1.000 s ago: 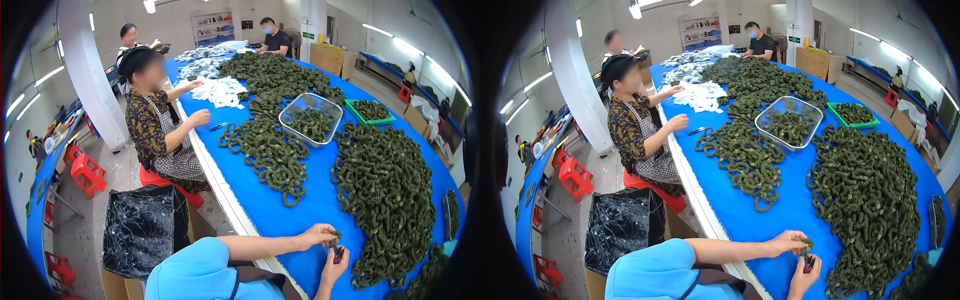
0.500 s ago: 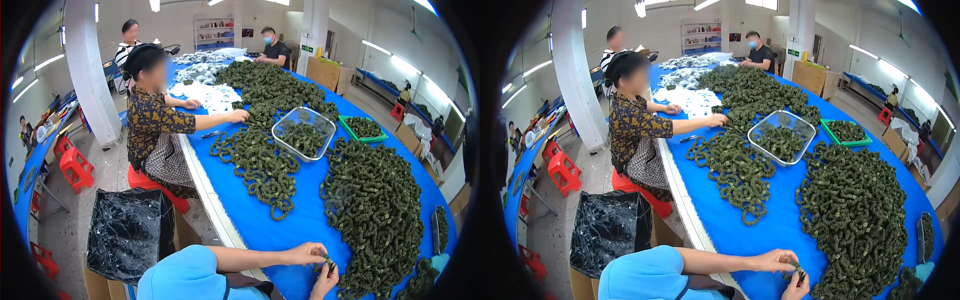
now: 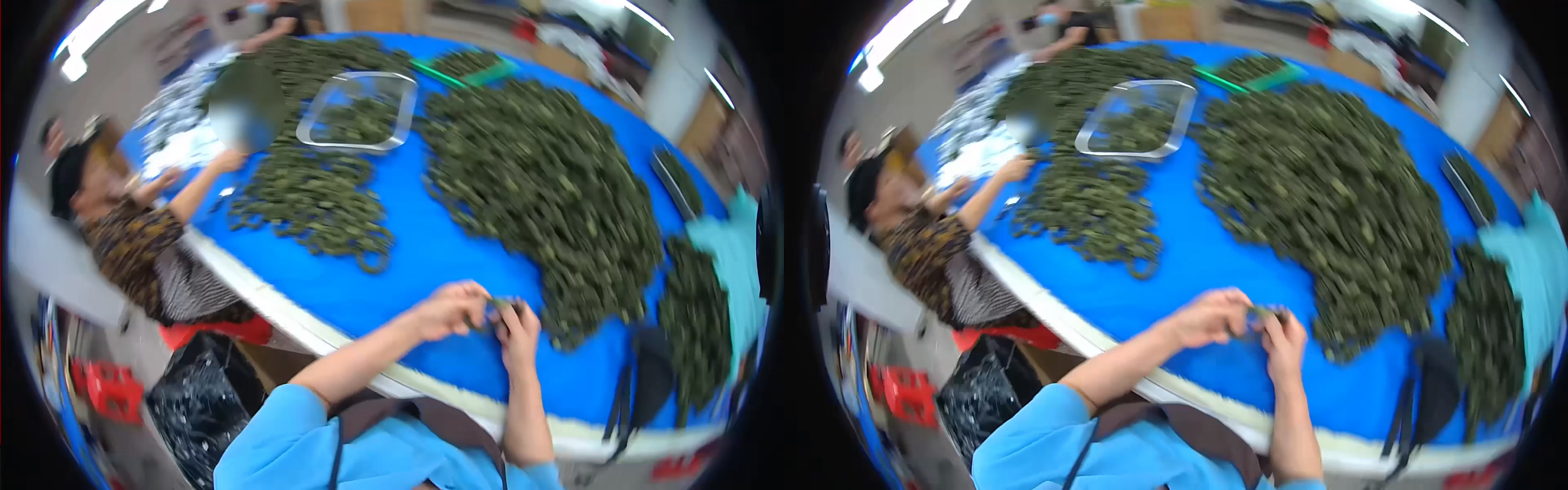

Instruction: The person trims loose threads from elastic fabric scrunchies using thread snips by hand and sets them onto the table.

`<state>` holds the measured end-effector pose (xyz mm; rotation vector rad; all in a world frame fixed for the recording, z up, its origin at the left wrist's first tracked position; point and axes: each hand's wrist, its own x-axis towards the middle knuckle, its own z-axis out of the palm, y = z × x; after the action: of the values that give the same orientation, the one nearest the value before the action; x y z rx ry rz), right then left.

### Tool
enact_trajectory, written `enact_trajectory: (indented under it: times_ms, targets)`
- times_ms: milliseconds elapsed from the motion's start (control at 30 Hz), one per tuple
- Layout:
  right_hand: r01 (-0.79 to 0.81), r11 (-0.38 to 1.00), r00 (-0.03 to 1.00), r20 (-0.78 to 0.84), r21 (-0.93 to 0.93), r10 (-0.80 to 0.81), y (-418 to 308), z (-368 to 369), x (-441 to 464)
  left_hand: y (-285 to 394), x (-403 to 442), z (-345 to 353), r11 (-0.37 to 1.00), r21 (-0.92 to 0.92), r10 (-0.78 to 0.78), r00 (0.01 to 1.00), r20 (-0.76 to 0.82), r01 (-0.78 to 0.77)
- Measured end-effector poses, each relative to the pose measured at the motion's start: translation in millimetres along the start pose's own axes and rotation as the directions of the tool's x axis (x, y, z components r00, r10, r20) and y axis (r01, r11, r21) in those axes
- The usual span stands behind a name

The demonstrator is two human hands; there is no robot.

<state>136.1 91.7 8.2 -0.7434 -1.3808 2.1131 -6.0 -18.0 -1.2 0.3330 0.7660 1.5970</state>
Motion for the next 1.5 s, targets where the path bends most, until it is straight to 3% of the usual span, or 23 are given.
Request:
enact_trajectory:
  times_ms: [67,300,433,467,633,767,800,867,933,967,1100,1300,1433,1500]
  targets:
    - [-0.012,0.994,1.000,0.026,0.112,0.009,4.5,-5.6,1.4,0.5,-0.3,3.2,0.994,-0.091,-0.059,0.998,-0.010,0.058]
    - [-0.081,0.970,0.995,0.079,0.229,0.065,9.9,-7.4,2.9,6.2,0.0,12.8,0.992,-0.061,-0.111,0.992,-0.058,0.107]
    - [-0.092,0.961,0.993,0.097,0.259,0.069,11.7,-8.8,4.6,0.2,0.8,11.8,0.934,0.356,0.048,0.986,-0.159,0.012]
    - [-0.091,0.960,0.993,0.091,0.263,0.069,12.1,-9.9,5.5,-0.5,0.9,11.9,0.933,0.358,0.041,0.987,-0.158,0.018]
    - [-0.081,0.966,0.993,0.099,0.244,0.058,14.6,-13.7,8.7,-3.0,-0.2,13.2,0.952,0.299,0.090,0.994,-0.064,-0.067]
    - [0.102,0.993,0.995,-0.008,-0.051,-0.103,13.6,-7.9,7.1,-4.2,1.4,15.5,0.936,0.341,0.137,0.982,-0.131,-0.085]
    - [0.105,0.993,0.994,-0.012,-0.047,-0.105,13.3,-7.2,6.2,-4.8,1.9,15.9,0.935,0.345,0.134,0.983,-0.129,-0.082]
    - [0.221,0.939,0.968,-0.055,-0.264,-0.243,12.8,-6.3,4.0,-8.3,2.5,15.4,0.737,0.623,0.434,0.890,-0.140,-0.262]
    - [0.306,0.826,0.923,-0.066,-0.474,-0.380,12.4,-5.1,2.0,-11.6,2.9,15.6,0.427,0.834,0.689,0.723,-0.049,-0.349]
    - [0.307,0.826,0.922,-0.069,-0.472,-0.381,12.7,-3.9,1.2,-13.3,2.7,17.5,0.425,0.835,0.687,0.725,-0.047,-0.349]
    - [0.550,0.562,0.763,0.097,-0.618,-0.639,15.3,4.9,-1.8,-17.3,-2.1,29.5,0.747,0.578,0.485,0.864,-0.136,-0.329]
    - [0.563,0.636,0.807,0.184,-0.527,-0.561,19.5,10.3,-2.3,-3.9,0.4,21.5,0.887,0.394,0.366,0.888,-0.279,-0.241]
    - [0.430,0.741,0.863,-0.005,-0.516,-0.505,-0.5,7.3,-2.6,-2.4,0.7,19.5,0.957,0.189,0.264,0.934,-0.240,-0.222]
    - [0.427,0.761,0.878,0.020,-0.489,-0.479,0.1,4.0,2.9,-2.1,0.3,16.5,0.965,0.168,0.233,0.951,-0.205,-0.200]
